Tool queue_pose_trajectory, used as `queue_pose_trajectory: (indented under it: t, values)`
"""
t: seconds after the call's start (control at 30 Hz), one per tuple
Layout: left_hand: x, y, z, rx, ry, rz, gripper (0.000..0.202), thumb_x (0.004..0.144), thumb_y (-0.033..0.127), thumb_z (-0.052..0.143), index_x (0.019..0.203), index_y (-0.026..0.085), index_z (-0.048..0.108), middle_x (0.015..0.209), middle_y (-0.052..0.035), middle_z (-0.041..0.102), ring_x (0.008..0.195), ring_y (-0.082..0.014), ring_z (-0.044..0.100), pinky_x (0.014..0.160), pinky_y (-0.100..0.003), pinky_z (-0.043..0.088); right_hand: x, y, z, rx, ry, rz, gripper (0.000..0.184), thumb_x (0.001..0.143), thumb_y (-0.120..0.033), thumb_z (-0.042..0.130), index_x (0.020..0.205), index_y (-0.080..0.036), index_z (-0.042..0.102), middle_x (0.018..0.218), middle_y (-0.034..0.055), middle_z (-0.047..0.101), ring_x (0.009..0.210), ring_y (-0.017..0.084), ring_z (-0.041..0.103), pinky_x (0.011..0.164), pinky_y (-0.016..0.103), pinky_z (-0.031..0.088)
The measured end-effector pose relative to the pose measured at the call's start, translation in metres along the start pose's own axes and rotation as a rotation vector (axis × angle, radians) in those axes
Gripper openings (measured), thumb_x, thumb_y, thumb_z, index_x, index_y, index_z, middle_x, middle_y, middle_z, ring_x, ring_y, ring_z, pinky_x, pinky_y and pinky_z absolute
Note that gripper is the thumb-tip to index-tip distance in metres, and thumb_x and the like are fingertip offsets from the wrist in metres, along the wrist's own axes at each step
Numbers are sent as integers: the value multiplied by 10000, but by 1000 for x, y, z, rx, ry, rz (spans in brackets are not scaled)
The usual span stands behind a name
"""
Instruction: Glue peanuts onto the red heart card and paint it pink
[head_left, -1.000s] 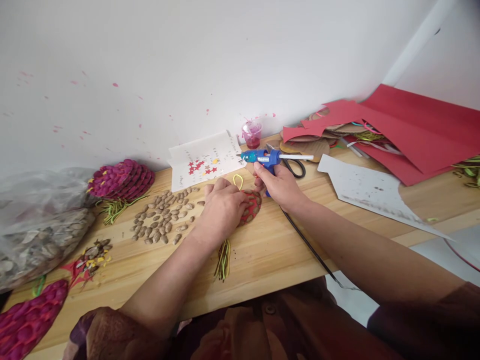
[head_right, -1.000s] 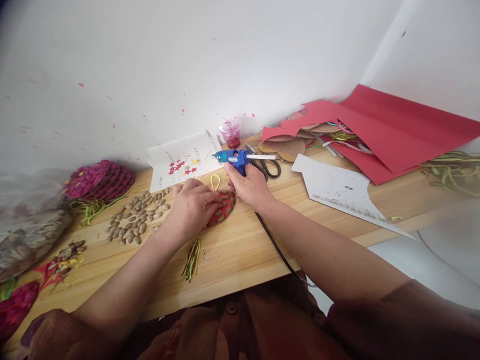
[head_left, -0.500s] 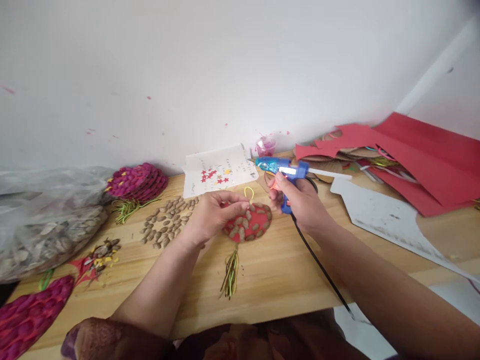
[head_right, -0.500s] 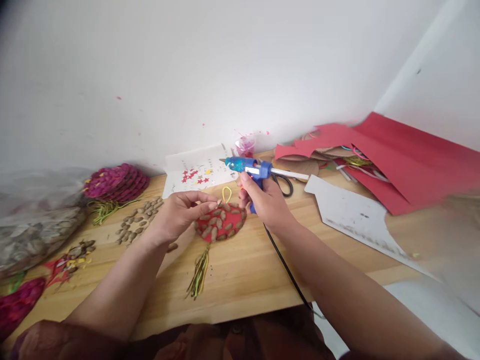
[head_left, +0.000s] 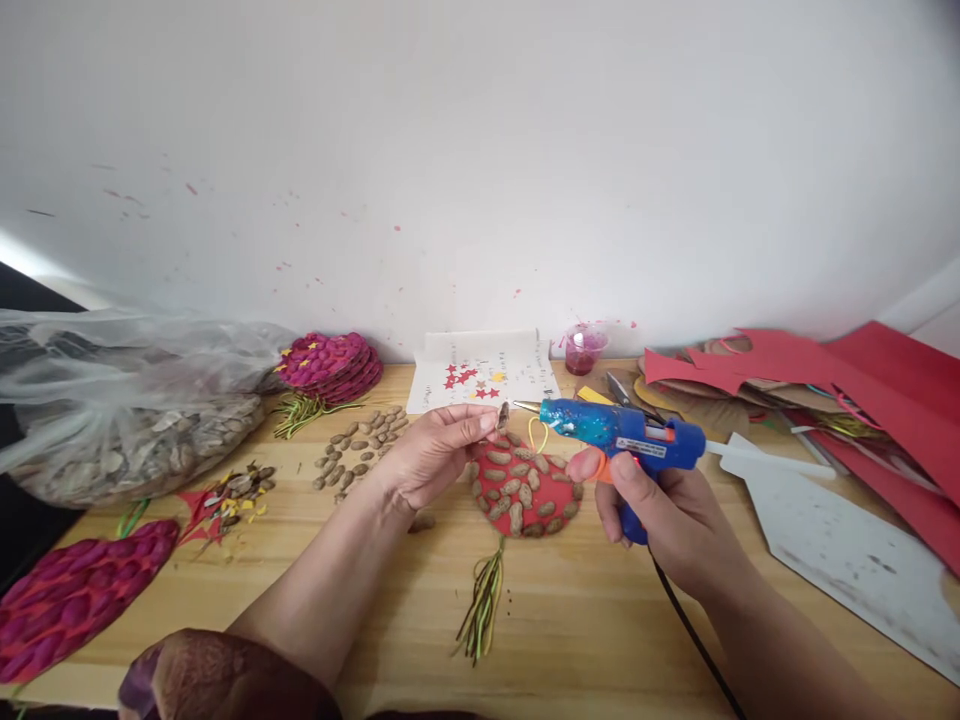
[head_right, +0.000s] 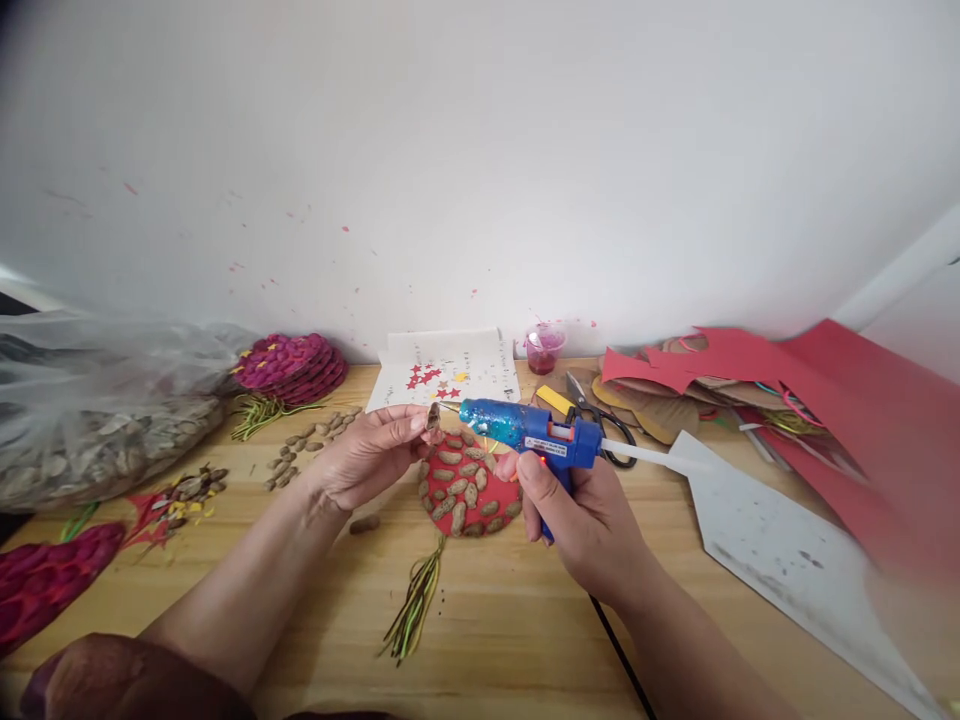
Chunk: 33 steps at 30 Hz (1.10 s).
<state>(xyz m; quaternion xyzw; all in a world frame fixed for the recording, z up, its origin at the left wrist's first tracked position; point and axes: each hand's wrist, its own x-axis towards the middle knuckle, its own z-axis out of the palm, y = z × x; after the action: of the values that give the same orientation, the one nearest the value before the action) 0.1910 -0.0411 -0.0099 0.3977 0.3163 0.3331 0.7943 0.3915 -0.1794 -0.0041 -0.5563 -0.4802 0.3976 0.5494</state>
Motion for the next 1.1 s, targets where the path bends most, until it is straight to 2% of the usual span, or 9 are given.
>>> queue_pose_trajectory:
  t: [0.23,0.53,1.1]
  values:
    - [-1,-1,-1,-3,-41,10,313,587,327,991,688,141,760,672,-14,685,645,-111,582,673,-247,435,-1,1,1,-113,10,-42,479,947,-672,544,874,-219,680,508,-17,548,463,144,453,475,303,323]
    - [0,-4,-2,-11,-46,-9,325,590,326,993,738,134,778,698,-25,704,681,-117,609,718,-244,463,5,15,-6,-134,-53,-148,420,996,-577,530,873,-204,678,485,-24,556,436,131,468,447,274,343]
    - [2,-7,-4,-13,-55,-14,322,594,327,989,747,133,783,698,-28,702,660,-118,603,698,-246,450,5,11,-5,-162,-48,-159,396,998,-570,528,869,-216,652,499,-23,565,438,147,502,448,290,368]
